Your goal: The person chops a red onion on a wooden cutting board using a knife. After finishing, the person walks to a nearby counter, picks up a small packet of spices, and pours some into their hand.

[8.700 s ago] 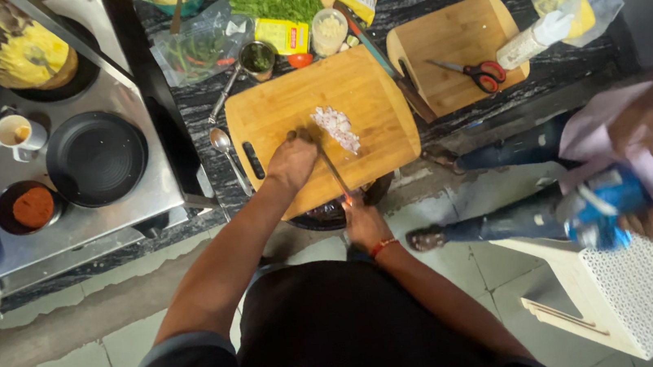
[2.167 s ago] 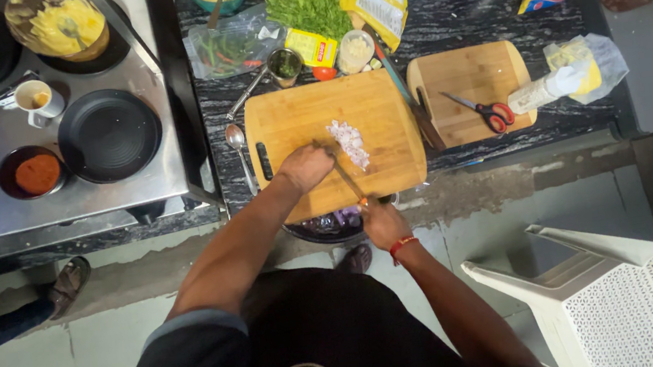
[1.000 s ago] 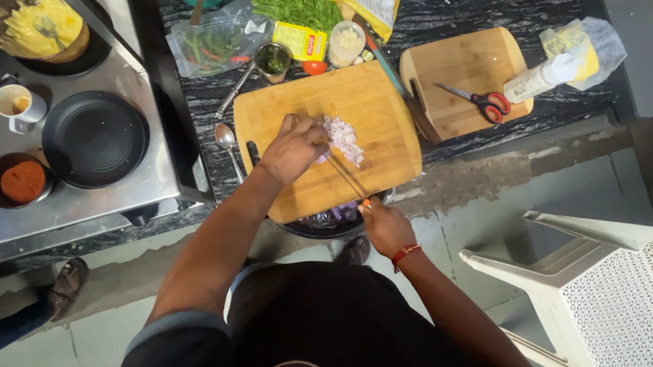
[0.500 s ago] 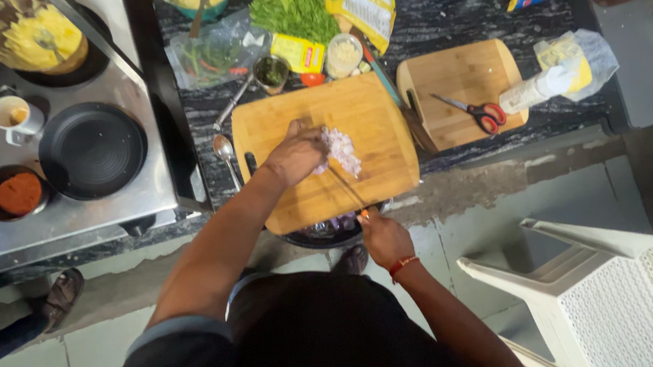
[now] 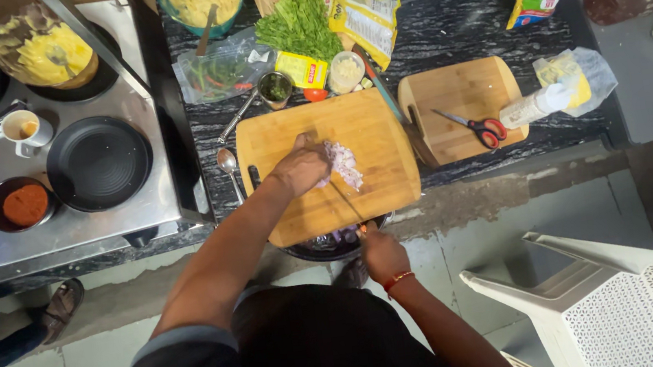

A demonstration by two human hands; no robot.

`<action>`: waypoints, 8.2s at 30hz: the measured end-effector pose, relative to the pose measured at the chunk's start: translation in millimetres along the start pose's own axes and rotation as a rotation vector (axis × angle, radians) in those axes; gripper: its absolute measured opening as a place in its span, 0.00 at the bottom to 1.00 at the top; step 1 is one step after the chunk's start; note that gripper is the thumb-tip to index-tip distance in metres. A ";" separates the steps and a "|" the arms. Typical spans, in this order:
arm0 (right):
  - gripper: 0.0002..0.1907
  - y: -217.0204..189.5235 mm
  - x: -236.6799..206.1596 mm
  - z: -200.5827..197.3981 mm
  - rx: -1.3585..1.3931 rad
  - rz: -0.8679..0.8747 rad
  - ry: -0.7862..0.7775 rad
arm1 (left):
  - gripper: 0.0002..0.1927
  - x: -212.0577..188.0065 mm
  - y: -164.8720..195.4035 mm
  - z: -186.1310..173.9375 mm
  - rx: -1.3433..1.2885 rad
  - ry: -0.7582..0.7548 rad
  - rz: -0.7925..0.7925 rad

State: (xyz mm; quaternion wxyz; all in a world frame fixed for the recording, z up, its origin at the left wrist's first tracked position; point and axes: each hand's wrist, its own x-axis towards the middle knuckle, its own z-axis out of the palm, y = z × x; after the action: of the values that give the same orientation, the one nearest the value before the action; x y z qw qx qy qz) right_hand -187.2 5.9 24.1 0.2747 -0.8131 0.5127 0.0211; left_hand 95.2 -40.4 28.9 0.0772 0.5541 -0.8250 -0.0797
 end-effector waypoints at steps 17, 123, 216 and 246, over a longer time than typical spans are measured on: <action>0.25 6.6 8.3 -0.3 -0.131 -0.004 -0.027 | 0.06 -1.6 6.0 -5.9 -0.088 -0.004 0.026; 0.16 25.0 -21.0 60.5 0.253 -0.284 0.226 | 0.12 -47.3 44.0 53.1 -0.136 0.599 -0.246; 0.09 17.1 -37.7 79.5 0.010 -0.184 0.174 | 0.11 -56.1 61.3 34.6 -0.124 0.630 -0.364; 0.17 10.6 -35.4 68.5 0.228 -0.043 0.173 | 0.09 -56.4 62.4 28.8 -0.122 0.647 -0.357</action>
State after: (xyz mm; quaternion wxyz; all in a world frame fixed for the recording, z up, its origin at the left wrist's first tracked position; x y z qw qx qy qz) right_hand -196.0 63.7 -27.4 0.3205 -0.7862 0.5161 -0.1131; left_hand 53.8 36.4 12.2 0.3516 0.6802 -0.6420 0.0384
